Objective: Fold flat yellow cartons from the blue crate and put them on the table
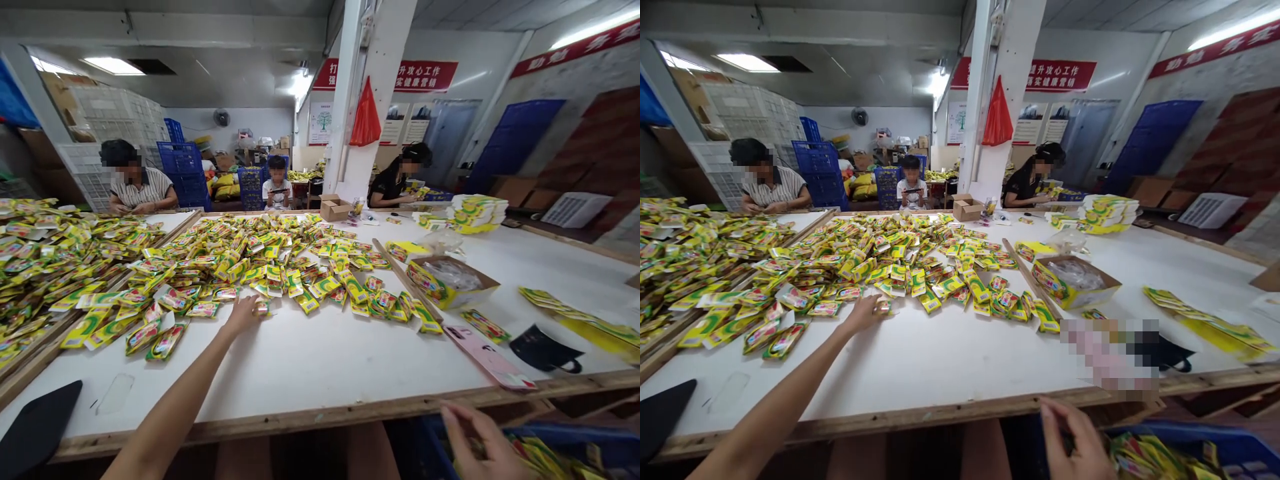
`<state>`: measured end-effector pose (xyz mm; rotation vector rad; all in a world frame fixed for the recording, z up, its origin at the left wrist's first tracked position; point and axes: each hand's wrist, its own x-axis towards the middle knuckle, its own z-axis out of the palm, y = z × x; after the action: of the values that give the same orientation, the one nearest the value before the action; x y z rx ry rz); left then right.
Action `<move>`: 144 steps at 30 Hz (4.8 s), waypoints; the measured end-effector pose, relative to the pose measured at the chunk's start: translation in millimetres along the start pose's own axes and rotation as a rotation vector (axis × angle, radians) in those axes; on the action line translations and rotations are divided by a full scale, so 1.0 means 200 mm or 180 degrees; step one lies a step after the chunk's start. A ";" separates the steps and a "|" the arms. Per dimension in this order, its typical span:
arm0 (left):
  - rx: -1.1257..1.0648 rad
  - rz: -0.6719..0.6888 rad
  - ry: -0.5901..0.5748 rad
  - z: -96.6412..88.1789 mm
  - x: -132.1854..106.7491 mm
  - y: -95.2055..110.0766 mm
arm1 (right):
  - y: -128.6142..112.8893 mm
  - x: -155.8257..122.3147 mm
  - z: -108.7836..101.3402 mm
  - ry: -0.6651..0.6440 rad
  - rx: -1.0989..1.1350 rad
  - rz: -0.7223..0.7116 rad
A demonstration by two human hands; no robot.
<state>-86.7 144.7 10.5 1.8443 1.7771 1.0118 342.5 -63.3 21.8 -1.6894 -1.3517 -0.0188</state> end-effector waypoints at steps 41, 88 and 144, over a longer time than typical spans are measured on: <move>-0.2273 -0.0165 0.0019 0.25 -0.73 0.39 | -0.67 -0.09 0.80 -0.1739 0.1954 -0.0496; -0.2374 -0.0712 0.0602 0.32 -0.76 0.27 | -0.50 0.10 1.11 -0.2378 0.1893 0.0507; -0.2536 -0.0077 -0.0664 0.33 -0.73 0.33 | -0.48 -0.11 0.77 -0.2678 0.2403 -0.0227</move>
<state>15.9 8.4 -20.4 1.3465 1.0374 1.2254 181.8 16.4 -14.5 -0.9967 -1.6988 1.1254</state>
